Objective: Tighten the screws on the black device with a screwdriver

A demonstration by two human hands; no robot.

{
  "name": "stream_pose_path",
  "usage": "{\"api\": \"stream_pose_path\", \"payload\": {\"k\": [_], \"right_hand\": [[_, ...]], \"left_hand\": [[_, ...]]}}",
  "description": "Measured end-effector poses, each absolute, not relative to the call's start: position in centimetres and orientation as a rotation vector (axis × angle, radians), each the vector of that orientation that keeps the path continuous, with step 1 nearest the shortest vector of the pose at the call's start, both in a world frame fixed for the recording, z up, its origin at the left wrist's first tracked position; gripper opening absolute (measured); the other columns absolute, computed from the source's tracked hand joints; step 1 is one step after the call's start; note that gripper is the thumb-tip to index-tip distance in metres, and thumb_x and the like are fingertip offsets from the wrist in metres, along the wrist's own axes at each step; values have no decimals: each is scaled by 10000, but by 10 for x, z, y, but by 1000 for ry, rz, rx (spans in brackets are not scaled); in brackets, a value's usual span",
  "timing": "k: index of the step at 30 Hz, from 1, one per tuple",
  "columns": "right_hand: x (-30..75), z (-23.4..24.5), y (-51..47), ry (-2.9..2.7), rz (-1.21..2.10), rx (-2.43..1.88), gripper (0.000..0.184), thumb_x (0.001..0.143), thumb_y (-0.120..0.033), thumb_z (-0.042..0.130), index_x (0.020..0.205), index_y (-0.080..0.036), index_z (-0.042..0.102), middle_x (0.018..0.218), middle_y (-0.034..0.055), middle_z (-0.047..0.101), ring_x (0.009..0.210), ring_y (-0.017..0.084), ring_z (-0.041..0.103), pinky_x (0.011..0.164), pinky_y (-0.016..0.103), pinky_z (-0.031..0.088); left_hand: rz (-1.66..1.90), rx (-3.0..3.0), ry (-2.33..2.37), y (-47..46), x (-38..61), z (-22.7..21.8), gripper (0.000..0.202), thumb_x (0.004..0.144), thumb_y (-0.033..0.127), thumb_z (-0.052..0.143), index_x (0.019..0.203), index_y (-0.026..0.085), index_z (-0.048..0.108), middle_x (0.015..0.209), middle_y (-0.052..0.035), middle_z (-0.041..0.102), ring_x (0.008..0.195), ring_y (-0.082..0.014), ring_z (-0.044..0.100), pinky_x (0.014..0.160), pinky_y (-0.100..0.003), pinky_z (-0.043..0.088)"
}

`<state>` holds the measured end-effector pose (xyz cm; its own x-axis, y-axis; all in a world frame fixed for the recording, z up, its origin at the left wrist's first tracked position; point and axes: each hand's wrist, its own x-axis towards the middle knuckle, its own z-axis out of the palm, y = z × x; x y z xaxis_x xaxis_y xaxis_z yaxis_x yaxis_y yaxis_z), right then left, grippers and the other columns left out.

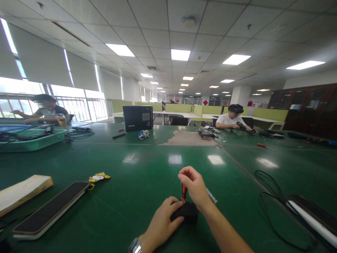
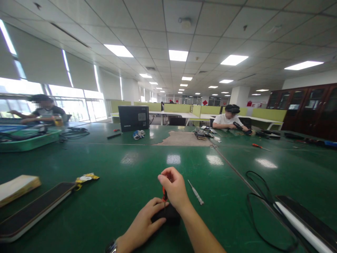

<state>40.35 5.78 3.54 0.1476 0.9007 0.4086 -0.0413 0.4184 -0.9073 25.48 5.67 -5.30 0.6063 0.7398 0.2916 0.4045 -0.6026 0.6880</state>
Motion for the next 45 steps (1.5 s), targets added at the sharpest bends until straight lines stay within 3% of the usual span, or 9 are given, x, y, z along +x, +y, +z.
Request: {"api": "stream_pose_path", "payload": {"k": [3,9,13,17,20,24,32,38,45], "right_hand": [[410,33,58,-1266,840,-899,157,771,-320,633,731,-185,563,570,-55,516,495,90,470,493,215,374],[421,43,42,-1817,1548,-672,207,783,-332,600,867,-162,684,691,21,670,645,157,628,611,269,455],[424,54,37,-2031,1069,-785,201,762,-370,662,749,-189,748,810,28,656,735,161,596,680,274,446],[449,51,52,-1849,554,-1128,369,839,-441,587,611,-179,711,579,11,613,588,143,562,582,253,404],[489,35,74,-1464,547,-1301,478,847,-563,497,748,-149,716,522,16,611,448,134,515,463,248,378],[549,-1,101,-1129,396,-1522,498,766,-543,537,1064,-163,659,825,70,732,646,199,652,550,276,465],[600,-76,115,-1045,258,-1898,251,701,-309,560,876,-169,675,860,100,726,773,249,664,661,317,460],[598,-99,114,-1179,239,-2012,207,757,-303,553,903,-210,667,892,60,721,821,218,661,696,289,461],[584,-80,111,-1294,94,-2102,317,826,-457,520,947,-183,627,1071,129,660,1054,283,575,817,336,422]], "left_hand": [[771,2261,895,56,255,-52,396,812,166,642,1187,289,608,1130,-23,584,1029,-205,549,933,-284,441],[817,2196,911,61,252,-65,335,807,190,673,1128,271,622,1228,-13,594,1127,-240,532,993,-333,427],[839,2199,906,62,252,-65,465,801,163,665,1234,294,561,1252,-12,577,1140,-235,523,1018,-339,407],[747,2259,901,59,254,-54,410,814,164,637,1199,302,606,1158,-12,582,1060,-208,543,952,-287,432],[724,2248,932,57,254,-50,442,821,175,633,1240,307,586,1172,-13,568,1068,-198,537,974,-276,411],[708,2235,940,56,252,-50,435,831,194,628,1246,315,582,1194,-15,561,1078,-203,533,974,-286,411],[700,2229,945,55,252,-48,418,841,221,616,1246,315,579,1194,-23,566,1074,-215,539,970,-302,419],[746,2225,1050,60,252,-55,480,802,269,668,1267,255,551,1210,-54,575,1110,-246,522,1013,-341,386],[858,2200,1121,67,248,-53,322,762,236,667,1080,229,617,1075,-44,617,1001,-231,557,907,-316,433]]}}
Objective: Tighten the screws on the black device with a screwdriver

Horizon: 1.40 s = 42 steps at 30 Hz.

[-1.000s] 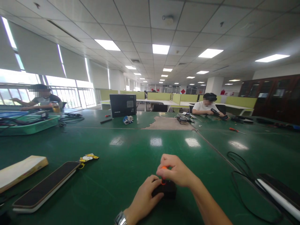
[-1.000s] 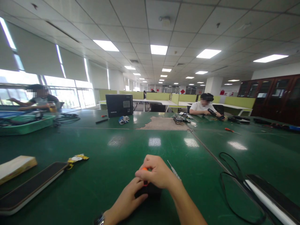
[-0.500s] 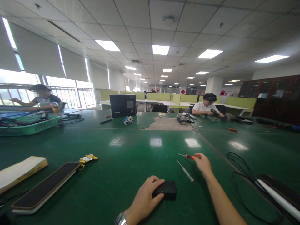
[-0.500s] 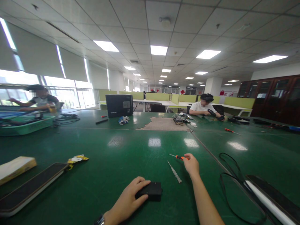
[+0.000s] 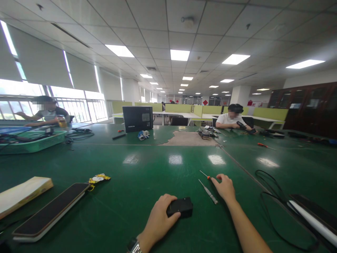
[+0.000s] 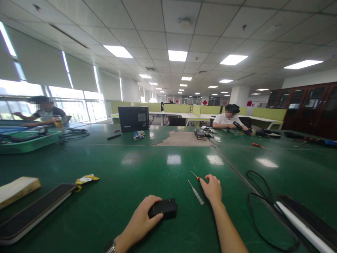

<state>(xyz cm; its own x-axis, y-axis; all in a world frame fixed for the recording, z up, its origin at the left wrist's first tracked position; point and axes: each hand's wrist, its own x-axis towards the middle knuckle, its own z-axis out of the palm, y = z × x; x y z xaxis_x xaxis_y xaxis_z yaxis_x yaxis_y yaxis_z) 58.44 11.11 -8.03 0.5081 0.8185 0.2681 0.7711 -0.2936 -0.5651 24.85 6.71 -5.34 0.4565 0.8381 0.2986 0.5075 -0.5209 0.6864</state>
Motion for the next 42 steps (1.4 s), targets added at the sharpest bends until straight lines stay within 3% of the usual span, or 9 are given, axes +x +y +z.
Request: {"api": "stream_pose_path", "payload": {"k": [4,7,12,14,17,22,26,30,42], "right_hand": [[571,-66,110,-1446,212,-2151,364,823,-550,504,739,-219,631,808,69,686,814,246,630,674,313,411],[561,-63,109,-1572,389,-2162,338,704,-555,652,649,-222,629,673,28,666,668,213,620,597,287,387],[547,-64,110,-1672,577,-2085,201,540,-266,779,606,-194,604,645,13,639,670,198,602,597,267,389],[541,-63,110,-1687,661,-1973,148,573,-203,730,622,-184,592,638,3,629,657,169,593,585,243,394],[529,-61,107,-1661,806,-1746,112,721,-274,599,790,-186,605,671,-9,634,608,127,586,541,211,406],[509,-70,86,-1510,920,-1506,470,831,-541,411,1042,-164,594,635,-31,562,428,81,441,404,201,310],[505,-75,62,-1401,1027,-1438,505,773,-609,495,897,-142,641,462,-79,413,367,66,329,369,198,224],[508,-70,36,-1458,1180,-1358,352,765,-509,588,817,-163,621,417,-91,418,335,63,320,352,188,218],[514,-57,23,-1712,830,-1471,221,801,-359,579,736,-159,645,555,-37,483,518,100,402,499,222,280]], "left_hand": [[882,2138,1138,72,245,-56,310,747,267,686,1049,222,634,1049,-45,620,975,-235,564,882,-319,442],[916,2109,1173,76,244,-59,302,755,290,675,1045,213,641,1047,-53,621,983,-243,562,885,-332,441],[902,2096,1194,77,243,-60,328,745,285,662,1062,210,628,1060,-58,614,976,-245,559,872,-339,448],[900,2107,1185,77,244,-60,326,739,273,654,1058,210,628,1057,-58,616,974,-246,557,873,-341,448],[908,2120,1190,76,244,-60,306,735,273,648,1035,212,639,1041,-61,625,968,-250,558,872,-346,451],[901,2135,1228,76,244,-59,299,738,295,669,1028,226,658,1025,-48,639,966,-248,561,878,-345,448],[866,2134,1274,76,243,-58,322,748,342,688,1050,233,665,1028,-41,642,955,-244,566,857,-332,443],[835,2154,1288,76,242,-56,322,758,372,691,1053,242,675,1008,-31,649,941,-238,570,844,-325,439],[834,2221,1271,73,242,-51,345,774,391,677,1081,234,681,1012,-43,658,950,-248,569,840,-342,439]]}}
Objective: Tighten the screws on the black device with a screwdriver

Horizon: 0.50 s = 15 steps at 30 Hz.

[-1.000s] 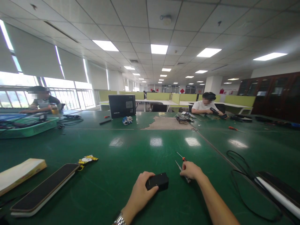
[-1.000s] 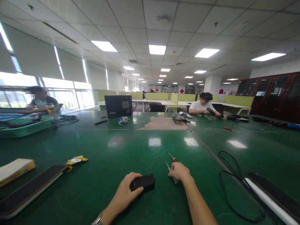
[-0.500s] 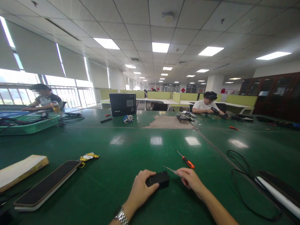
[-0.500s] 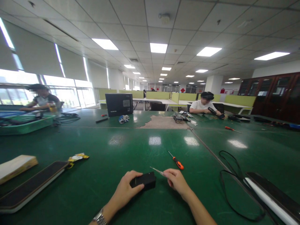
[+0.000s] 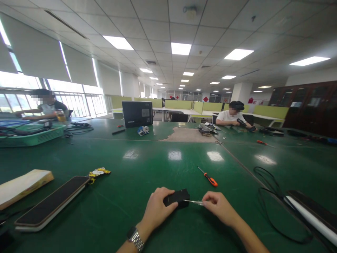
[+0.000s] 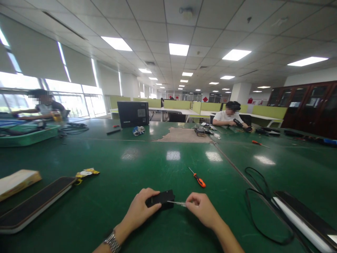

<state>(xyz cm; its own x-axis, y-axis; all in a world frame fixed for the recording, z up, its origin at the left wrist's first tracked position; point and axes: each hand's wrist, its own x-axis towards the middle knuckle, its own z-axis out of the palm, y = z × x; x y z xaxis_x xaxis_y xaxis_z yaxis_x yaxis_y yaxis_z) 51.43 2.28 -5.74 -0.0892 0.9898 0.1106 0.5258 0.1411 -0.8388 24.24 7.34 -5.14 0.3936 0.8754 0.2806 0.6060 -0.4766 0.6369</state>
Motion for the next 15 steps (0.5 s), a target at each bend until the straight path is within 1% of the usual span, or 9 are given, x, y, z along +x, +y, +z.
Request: {"api": "stream_pose_path", "payload": {"k": [4,10,15], "right_hand": [[512,-53,20,-1807,738,-1490,203,805,-330,573,745,-162,672,570,-24,515,564,117,431,541,230,304],[517,-56,23,-1831,633,-1532,192,805,-331,579,781,-178,692,558,-29,507,555,123,439,535,234,309],[512,-51,18,-1910,388,-1566,174,804,-328,578,777,-201,693,614,-14,595,584,136,516,589,244,352]], "left_hand": [[835,2210,1279,72,243,-50,350,767,389,679,1082,237,683,1018,-44,660,964,-255,566,853,-351,437],[840,2217,1279,72,243,-49,354,771,400,671,1089,244,685,1022,-46,660,960,-255,563,848,-350,436],[843,2207,1281,73,243,-52,366,773,416,668,1092,236,685,1023,-49,662,962,-255,563,857,-353,437]]}}
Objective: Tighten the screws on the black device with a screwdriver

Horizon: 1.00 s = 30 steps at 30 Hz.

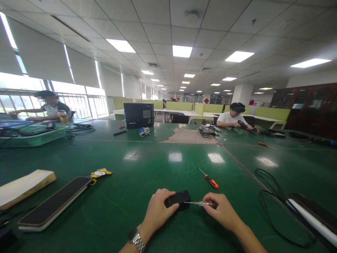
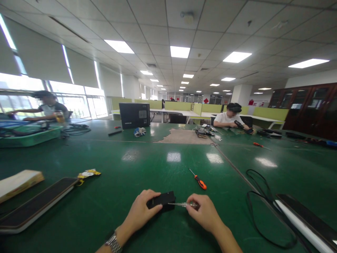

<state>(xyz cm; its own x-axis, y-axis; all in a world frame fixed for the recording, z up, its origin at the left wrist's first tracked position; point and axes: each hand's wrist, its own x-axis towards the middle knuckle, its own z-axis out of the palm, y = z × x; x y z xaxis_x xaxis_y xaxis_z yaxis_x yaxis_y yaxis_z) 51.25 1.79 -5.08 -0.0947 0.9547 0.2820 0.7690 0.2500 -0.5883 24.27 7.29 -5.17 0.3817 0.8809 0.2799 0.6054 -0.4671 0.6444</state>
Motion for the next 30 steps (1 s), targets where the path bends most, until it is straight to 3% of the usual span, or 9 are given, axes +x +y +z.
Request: {"api": "stream_pose_path", "payload": {"k": [9,17,30], "right_hand": [[509,-39,11,-1901,360,-1692,250,823,-392,553,716,-226,707,599,-3,628,591,159,549,580,252,346],[496,-41,7,-1906,333,-1789,280,861,-440,519,780,-254,712,632,11,634,625,176,562,579,264,314],[478,-63,8,-1985,487,-1734,266,937,-416,432,840,-240,607,736,-5,659,704,168,586,625,249,330]], "left_hand": [[860,2208,1285,74,244,-55,352,766,392,686,1081,234,684,1017,-47,665,968,-254,568,872,-347,439],[879,2196,1295,74,244,-56,344,766,394,687,1071,236,685,1009,-42,670,955,-254,580,857,-342,451],[913,2164,1226,76,244,-58,314,763,317,705,1059,217,674,1020,-44,664,957,-233,595,872,-315,454]]}}
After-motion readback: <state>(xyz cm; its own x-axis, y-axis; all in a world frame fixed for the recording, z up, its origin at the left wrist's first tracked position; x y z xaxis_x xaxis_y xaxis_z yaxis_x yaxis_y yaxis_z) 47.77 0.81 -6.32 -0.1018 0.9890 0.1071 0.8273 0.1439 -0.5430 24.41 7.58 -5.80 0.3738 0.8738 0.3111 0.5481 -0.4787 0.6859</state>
